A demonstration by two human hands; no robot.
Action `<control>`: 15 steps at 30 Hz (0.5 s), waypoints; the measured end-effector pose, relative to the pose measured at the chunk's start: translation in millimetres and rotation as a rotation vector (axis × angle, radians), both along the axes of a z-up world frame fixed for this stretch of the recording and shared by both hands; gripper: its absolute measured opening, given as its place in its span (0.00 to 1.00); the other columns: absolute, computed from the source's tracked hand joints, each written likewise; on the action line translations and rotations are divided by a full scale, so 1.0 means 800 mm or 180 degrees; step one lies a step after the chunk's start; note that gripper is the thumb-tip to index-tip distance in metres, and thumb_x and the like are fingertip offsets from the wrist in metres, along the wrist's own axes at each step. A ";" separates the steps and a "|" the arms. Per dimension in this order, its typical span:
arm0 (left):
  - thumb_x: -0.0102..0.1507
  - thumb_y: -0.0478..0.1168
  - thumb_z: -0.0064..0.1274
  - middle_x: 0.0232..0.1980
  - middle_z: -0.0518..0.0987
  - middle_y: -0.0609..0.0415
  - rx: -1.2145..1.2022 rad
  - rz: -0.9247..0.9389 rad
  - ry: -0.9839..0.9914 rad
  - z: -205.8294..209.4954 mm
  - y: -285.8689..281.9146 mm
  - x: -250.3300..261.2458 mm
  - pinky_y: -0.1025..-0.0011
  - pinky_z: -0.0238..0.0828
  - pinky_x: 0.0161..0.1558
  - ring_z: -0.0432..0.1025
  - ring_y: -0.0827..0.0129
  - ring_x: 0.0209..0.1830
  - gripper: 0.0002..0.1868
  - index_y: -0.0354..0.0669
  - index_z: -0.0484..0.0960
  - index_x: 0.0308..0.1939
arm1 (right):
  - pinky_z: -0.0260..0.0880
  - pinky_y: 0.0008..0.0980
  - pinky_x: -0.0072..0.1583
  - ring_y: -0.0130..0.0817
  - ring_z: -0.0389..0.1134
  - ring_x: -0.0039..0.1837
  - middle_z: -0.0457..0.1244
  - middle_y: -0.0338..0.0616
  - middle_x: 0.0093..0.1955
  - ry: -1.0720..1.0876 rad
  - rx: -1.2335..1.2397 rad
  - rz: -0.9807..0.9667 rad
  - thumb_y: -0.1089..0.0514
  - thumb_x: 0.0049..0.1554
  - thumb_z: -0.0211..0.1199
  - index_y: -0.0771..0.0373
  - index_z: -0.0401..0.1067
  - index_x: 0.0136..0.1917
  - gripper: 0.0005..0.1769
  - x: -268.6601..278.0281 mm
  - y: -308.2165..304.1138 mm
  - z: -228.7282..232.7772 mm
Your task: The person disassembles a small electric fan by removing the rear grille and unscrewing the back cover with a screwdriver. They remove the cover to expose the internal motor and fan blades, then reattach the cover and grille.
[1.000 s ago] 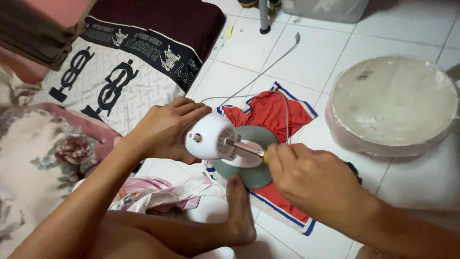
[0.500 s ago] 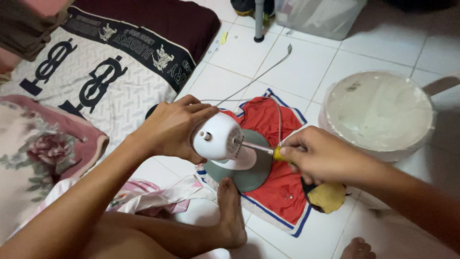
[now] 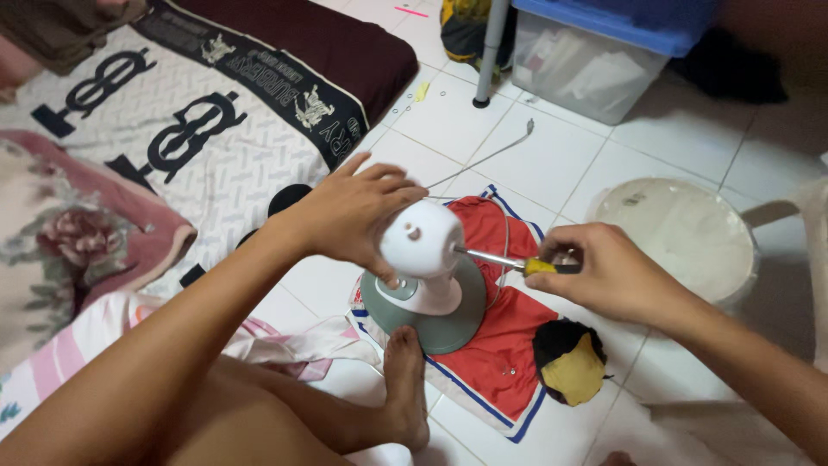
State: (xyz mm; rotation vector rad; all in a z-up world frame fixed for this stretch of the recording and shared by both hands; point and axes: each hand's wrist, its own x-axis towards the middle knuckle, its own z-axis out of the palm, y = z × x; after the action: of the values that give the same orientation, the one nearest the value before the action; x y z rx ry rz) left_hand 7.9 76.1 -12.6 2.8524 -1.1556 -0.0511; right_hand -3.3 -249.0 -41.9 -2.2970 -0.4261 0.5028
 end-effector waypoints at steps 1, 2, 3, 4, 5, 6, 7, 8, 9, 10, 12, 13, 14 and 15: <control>0.33 0.71 0.77 0.64 0.73 0.46 -0.0140 -0.0187 -0.0230 0.001 0.005 -0.001 0.39 0.47 0.67 0.62 0.53 0.69 0.62 0.43 0.73 0.64 | 0.67 0.37 0.39 0.34 0.65 0.34 0.67 0.44 0.29 -0.0082 -0.0195 -0.0076 0.50 0.48 0.74 0.64 0.80 0.40 0.15 -0.004 -0.002 0.002; 0.33 0.68 0.76 0.66 0.72 0.47 -0.0161 -0.0070 -0.0086 0.004 0.010 -0.003 0.39 0.44 0.68 0.61 0.54 0.70 0.62 0.44 0.72 0.65 | 0.67 0.39 0.39 0.37 0.66 0.34 0.67 0.45 0.29 -0.0173 -0.0389 -0.0154 0.49 0.49 0.74 0.63 0.80 0.41 0.15 -0.009 -0.003 0.004; 0.33 0.65 0.76 0.67 0.71 0.48 -0.0185 0.0045 0.0059 0.007 0.014 -0.006 0.39 0.40 0.69 0.60 0.56 0.72 0.61 0.46 0.71 0.67 | 0.68 0.40 0.40 0.39 0.67 0.35 0.68 0.45 0.31 -0.0405 -0.0621 -0.0088 0.47 0.50 0.73 0.61 0.80 0.42 0.16 -0.012 -0.001 0.004; 0.33 0.62 0.75 0.69 0.71 0.49 -0.0200 0.0134 0.0213 0.010 0.014 -0.008 0.40 0.36 0.71 0.59 0.57 0.73 0.61 0.48 0.71 0.68 | 0.68 0.41 0.41 0.41 0.68 0.36 0.68 0.45 0.33 -0.0631 -0.0845 -0.0043 0.46 0.51 0.72 0.59 0.80 0.44 0.16 -0.016 0.000 0.003; 0.32 0.61 0.75 0.68 0.71 0.50 0.0077 0.0132 0.0082 0.011 0.011 -0.010 0.41 0.36 0.72 0.59 0.57 0.73 0.63 0.47 0.69 0.69 | 0.68 0.42 0.42 0.43 0.69 0.37 0.68 0.45 0.34 -0.0859 -0.1067 0.0004 0.44 0.52 0.71 0.58 0.80 0.45 0.16 -0.020 0.000 0.002; 0.31 0.60 0.75 0.67 0.72 0.51 0.0359 0.0127 -0.0042 0.010 0.005 -0.012 0.42 0.36 0.73 0.58 0.57 0.73 0.65 0.47 0.68 0.70 | 0.68 0.43 0.41 0.44 0.69 0.38 0.68 0.45 0.35 -0.1249 -0.1059 0.0117 0.45 0.53 0.69 0.59 0.78 0.44 0.16 -0.025 0.001 -0.002; 0.30 0.59 0.75 0.66 0.72 0.53 0.0641 0.0124 -0.0165 0.007 0.000 -0.014 0.43 0.36 0.75 0.58 0.57 0.73 0.66 0.46 0.66 0.71 | 0.68 0.44 0.40 0.45 0.69 0.38 0.67 0.45 0.36 -0.1639 -0.1049 0.0228 0.46 0.53 0.67 0.60 0.76 0.42 0.15 -0.030 0.003 -0.006; 0.32 0.60 0.74 0.66 0.73 0.52 0.0705 0.0180 -0.0139 0.001 -0.004 -0.014 0.44 0.36 0.77 0.59 0.58 0.74 0.65 0.45 0.66 0.71 | 0.68 0.45 0.39 0.47 0.69 0.39 0.67 0.45 0.37 -0.2023 -0.1046 0.0357 0.47 0.54 0.65 0.61 0.74 0.41 0.15 -0.035 0.004 -0.009; 0.35 0.61 0.74 0.65 0.74 0.51 0.0769 0.0235 -0.0112 -0.006 -0.007 -0.012 0.45 0.35 0.79 0.60 0.59 0.75 0.63 0.44 0.66 0.72 | 0.68 0.44 0.38 0.46 0.69 0.38 0.65 0.44 0.36 -0.2239 -0.1160 0.0391 0.47 0.54 0.65 0.61 0.73 0.41 0.14 -0.039 0.004 -0.013; 0.38 0.62 0.73 0.65 0.75 0.51 0.0837 0.0292 -0.0087 -0.013 -0.008 -0.008 0.47 0.34 0.82 0.60 0.59 0.75 0.62 0.43 0.66 0.72 | 0.68 0.43 0.37 0.44 0.68 0.38 0.64 0.44 0.36 -0.2460 -0.1269 0.0428 0.47 0.55 0.64 0.60 0.73 0.42 0.14 -0.042 0.004 -0.016; 0.32 0.59 0.75 0.67 0.72 0.48 0.0564 0.0246 -0.0397 -0.027 -0.007 -0.005 0.45 0.34 0.77 0.58 0.55 0.74 0.66 0.42 0.66 0.72 | 0.67 0.42 0.36 0.42 0.68 0.38 0.63 0.43 0.35 -0.2766 -0.1429 0.0505 0.48 0.55 0.64 0.60 0.71 0.41 0.14 -0.044 0.002 -0.020; 0.29 0.58 0.76 0.68 0.71 0.47 0.0429 0.0222 -0.0551 -0.033 -0.007 -0.006 0.44 0.34 0.74 0.57 0.53 0.73 0.68 0.41 0.66 0.72 | 0.67 0.42 0.36 0.42 0.68 0.38 0.62 0.43 0.35 -0.2850 -0.1483 0.0544 0.48 0.55 0.64 0.60 0.70 0.41 0.14 -0.043 0.003 -0.021; 0.28 0.58 0.74 0.69 0.70 0.44 0.0091 0.0355 -0.0792 -0.041 -0.007 -0.015 0.44 0.36 0.73 0.58 0.51 0.72 0.68 0.39 0.66 0.71 | 0.67 0.41 0.35 0.41 0.68 0.38 0.62 0.42 0.35 -0.2925 -0.1541 0.0589 0.47 0.55 0.64 0.60 0.70 0.41 0.14 -0.044 0.002 -0.021; 0.28 0.59 0.73 0.69 0.68 0.41 -0.0244 0.0494 -0.1033 -0.049 -0.008 -0.029 0.44 0.38 0.71 0.59 0.49 0.71 0.68 0.38 0.67 0.71 | 0.67 0.42 0.36 0.41 0.68 0.39 0.62 0.43 0.35 -0.2978 -0.1505 0.0599 0.48 0.56 0.64 0.60 0.69 0.40 0.14 -0.042 0.002 -0.022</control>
State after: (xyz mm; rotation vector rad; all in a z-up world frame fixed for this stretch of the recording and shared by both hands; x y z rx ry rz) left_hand -15.6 69.6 -52.0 2.9425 -0.9483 0.4688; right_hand -36.9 -247.4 -59.4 -2.8651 -1.0612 -0.4947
